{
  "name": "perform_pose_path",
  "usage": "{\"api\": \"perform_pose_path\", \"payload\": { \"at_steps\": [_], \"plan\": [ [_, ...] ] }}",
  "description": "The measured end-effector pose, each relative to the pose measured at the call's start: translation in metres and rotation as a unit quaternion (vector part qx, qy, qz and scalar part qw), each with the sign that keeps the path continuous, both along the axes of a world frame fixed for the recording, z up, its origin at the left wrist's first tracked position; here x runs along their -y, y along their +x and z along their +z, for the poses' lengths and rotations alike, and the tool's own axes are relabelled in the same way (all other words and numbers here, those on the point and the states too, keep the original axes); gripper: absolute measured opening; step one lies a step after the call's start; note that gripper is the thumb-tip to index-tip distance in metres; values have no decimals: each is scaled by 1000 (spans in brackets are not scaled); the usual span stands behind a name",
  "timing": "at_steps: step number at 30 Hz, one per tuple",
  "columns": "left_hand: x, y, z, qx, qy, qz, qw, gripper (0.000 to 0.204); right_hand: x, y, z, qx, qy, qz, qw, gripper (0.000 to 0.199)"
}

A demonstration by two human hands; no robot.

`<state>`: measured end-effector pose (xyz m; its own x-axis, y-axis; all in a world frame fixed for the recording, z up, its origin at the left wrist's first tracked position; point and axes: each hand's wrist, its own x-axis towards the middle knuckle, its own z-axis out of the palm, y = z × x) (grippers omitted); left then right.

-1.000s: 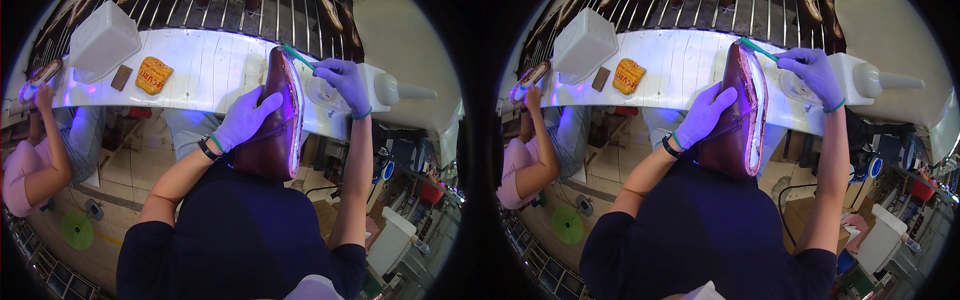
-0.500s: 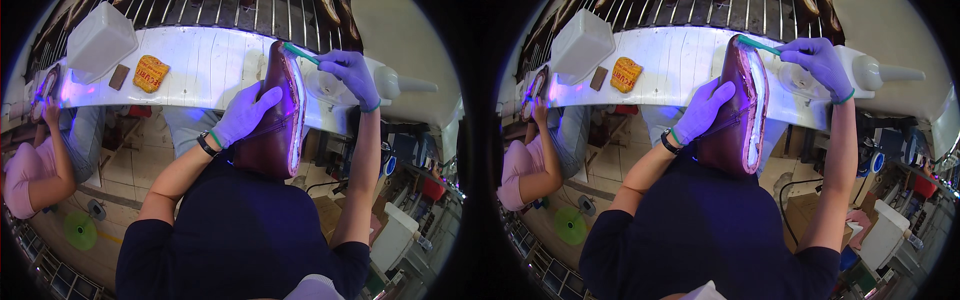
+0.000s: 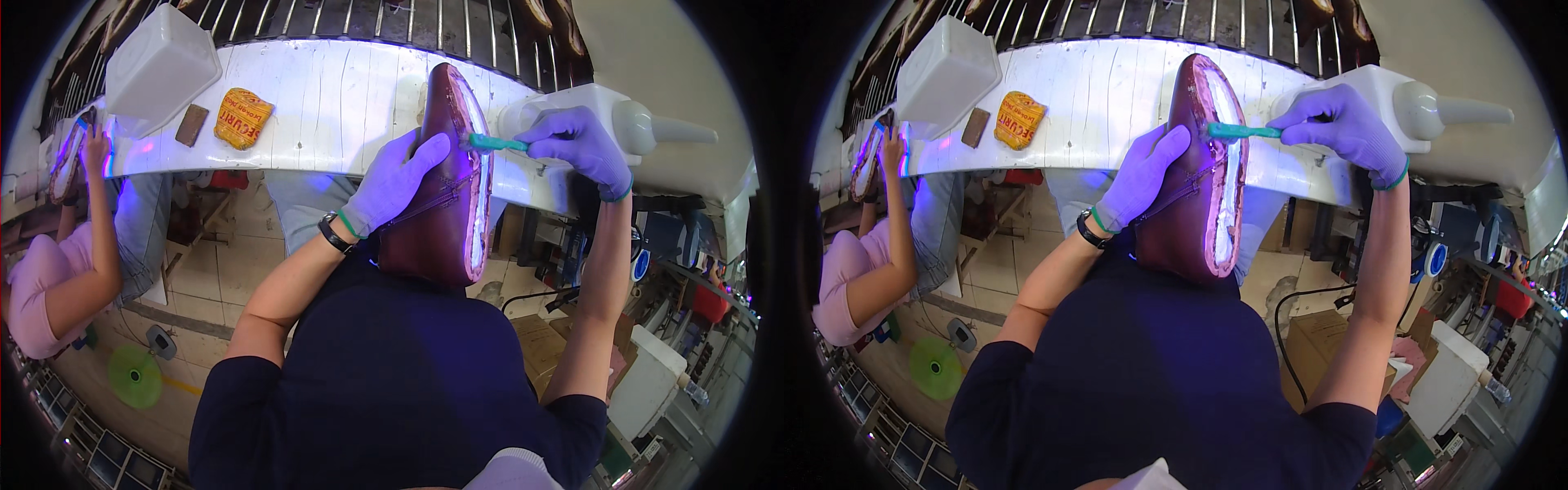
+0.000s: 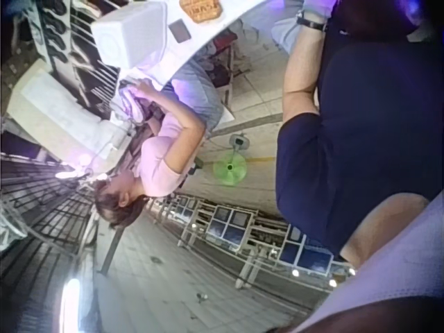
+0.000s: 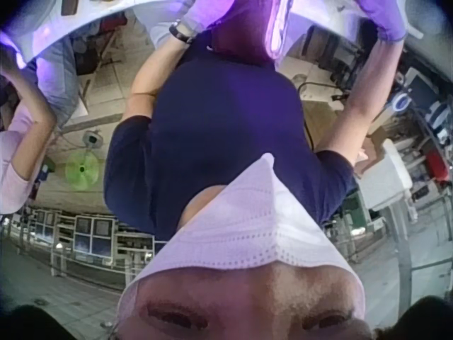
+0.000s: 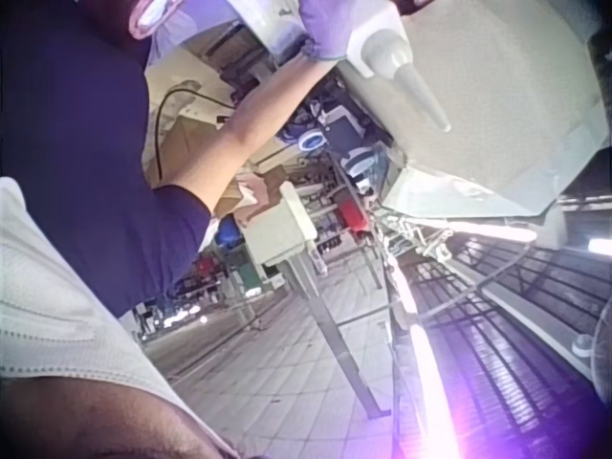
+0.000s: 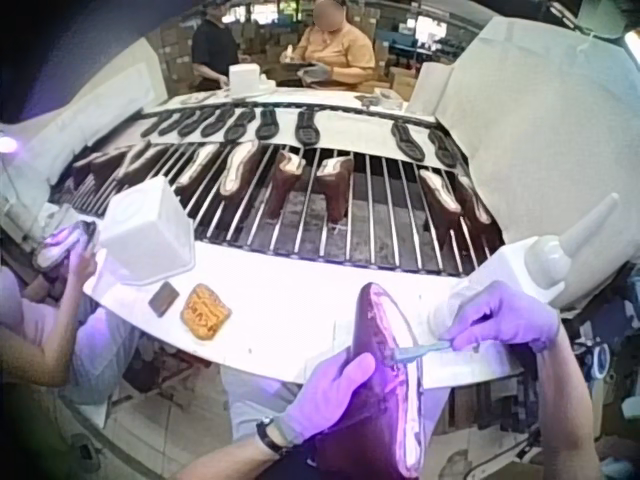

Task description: Apply adhesive to the edges and surfaces of shoe components using a brush.

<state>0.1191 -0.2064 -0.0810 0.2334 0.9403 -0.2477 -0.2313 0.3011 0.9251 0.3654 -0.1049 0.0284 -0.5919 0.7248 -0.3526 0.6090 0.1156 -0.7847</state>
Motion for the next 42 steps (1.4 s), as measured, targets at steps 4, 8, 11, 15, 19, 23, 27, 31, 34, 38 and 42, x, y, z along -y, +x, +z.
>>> {"api": "perform_pose_path", "payload": {
  "at_steps": [4,8,11,15,19,23,27,31,34,38,42],
  "plan": [
    [0,-1,-5,10,-11,11,1000,53,9,10,-8,11,-37,7,999,18],
    [0,-2,-7,-1,-11,21,1000,52,33,9,-10,-38,-61,22,997,19],
    [0,-4,-9,-6,-2,31,1000,51,57,10,-11,-82,-106,50,990,20],
    [-4,0,-12,3,2,39,999,50,63,14,-14,-85,-74,10,994,20],
    [-8,-1,-7,4,-6,35,999,50,60,7,-19,-40,21,-116,992,17],
    [-7,-4,-7,-18,-5,46,999,50,67,10,-11,-72,-26,-22,997,20],
    [-7,-2,-9,-26,-3,41,999,50,72,12,-5,-95,-58,40,993,20],
    [-12,1,-14,12,-6,50,999,51,64,3,-11,-32,39,-103,993,18],
    [-15,-2,-16,10,-30,47,998,50,65,2,-9,-34,31,-105,993,19],
    [-17,-4,-10,4,-3,53,999,49,67,4,3,-40,-33,-25,998,21],
    [-19,-9,-9,55,-54,35,996,49,70,-4,20,-17,-62,10,998,22]
  ]
}}
